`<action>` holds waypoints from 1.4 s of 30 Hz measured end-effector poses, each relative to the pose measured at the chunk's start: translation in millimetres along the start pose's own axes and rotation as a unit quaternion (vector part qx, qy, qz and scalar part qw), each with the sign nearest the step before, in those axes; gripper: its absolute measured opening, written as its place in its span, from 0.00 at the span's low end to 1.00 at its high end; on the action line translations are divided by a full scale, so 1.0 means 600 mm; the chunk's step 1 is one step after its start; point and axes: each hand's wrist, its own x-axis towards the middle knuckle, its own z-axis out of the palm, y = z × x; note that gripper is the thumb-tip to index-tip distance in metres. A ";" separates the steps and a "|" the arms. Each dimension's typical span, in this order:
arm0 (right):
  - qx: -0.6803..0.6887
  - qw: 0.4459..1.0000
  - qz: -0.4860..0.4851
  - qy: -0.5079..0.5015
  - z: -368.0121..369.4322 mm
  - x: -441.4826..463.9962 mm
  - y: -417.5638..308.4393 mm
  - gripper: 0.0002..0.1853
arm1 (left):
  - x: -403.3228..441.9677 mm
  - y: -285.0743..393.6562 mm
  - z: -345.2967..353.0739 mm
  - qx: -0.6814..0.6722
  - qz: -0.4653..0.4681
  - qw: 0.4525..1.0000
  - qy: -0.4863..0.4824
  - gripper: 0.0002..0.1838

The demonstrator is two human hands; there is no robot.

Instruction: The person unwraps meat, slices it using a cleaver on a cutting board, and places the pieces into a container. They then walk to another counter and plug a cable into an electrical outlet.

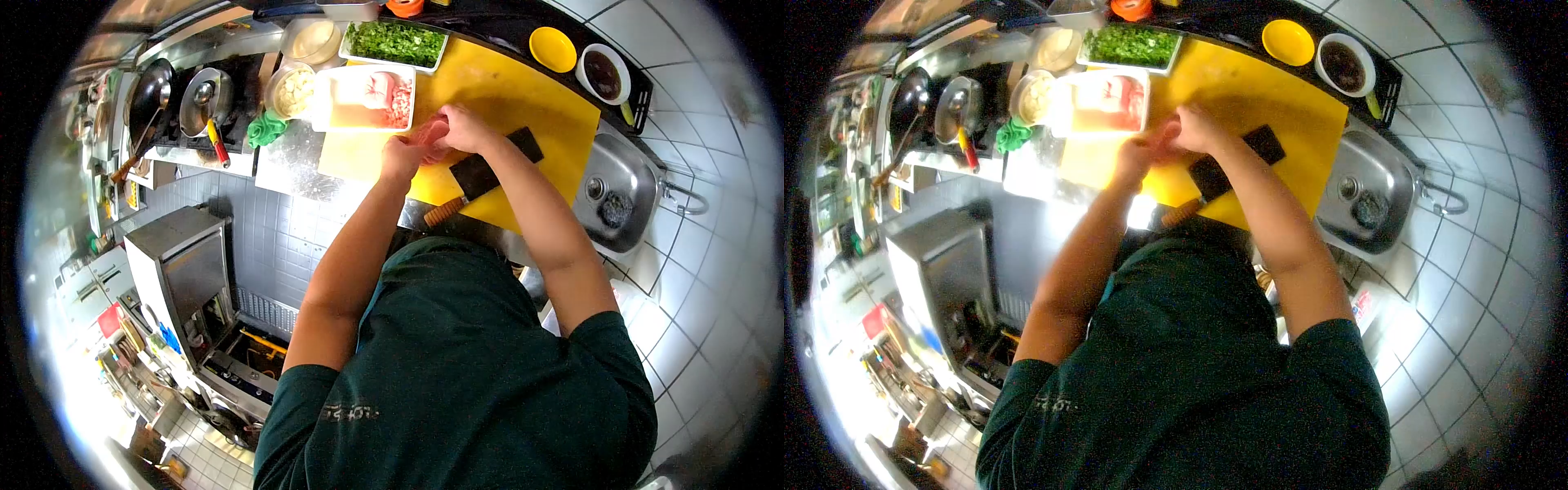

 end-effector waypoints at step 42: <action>0.082 0.969 -0.207 0.110 0.071 -0.067 -0.018 0.12 | -0.148 -0.014 -0.042 0.297 0.352 0.886 0.049 0.32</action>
